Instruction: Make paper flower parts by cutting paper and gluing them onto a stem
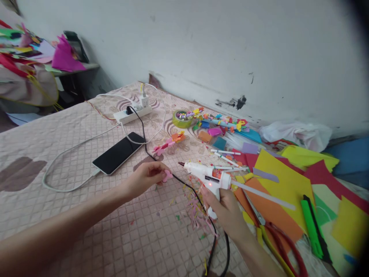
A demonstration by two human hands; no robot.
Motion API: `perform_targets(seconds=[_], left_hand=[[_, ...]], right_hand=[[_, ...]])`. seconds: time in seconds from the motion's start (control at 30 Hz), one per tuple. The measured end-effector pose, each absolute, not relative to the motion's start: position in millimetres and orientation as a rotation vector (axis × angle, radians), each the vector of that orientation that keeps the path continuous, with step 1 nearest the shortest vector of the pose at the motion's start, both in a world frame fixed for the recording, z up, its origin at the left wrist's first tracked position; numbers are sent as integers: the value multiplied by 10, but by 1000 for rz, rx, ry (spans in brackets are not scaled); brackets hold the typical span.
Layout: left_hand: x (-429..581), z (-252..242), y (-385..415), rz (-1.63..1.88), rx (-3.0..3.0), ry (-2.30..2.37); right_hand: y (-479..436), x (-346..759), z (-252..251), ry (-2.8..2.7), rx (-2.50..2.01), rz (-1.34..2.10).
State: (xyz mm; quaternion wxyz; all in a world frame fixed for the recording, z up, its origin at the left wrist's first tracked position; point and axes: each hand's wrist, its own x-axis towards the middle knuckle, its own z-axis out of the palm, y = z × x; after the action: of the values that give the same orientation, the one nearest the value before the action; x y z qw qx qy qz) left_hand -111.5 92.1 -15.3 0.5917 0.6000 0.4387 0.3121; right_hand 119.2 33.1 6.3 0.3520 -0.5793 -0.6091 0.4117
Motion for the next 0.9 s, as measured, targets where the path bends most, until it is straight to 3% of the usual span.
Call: perform_targets(seconds=[0.4,0.63,0.9], left_hand=[[-1216,-89,944,796,1431,1119],[-1227,1,891,981,2074,1212],[-1286,-64,899,1193,2517,940]], right_hand=[[332,1154,97,-1586,-1510,1152],[299,1158,133,-1619,-1539,1170],[234,1164,173,-1671,-1493,1112]])
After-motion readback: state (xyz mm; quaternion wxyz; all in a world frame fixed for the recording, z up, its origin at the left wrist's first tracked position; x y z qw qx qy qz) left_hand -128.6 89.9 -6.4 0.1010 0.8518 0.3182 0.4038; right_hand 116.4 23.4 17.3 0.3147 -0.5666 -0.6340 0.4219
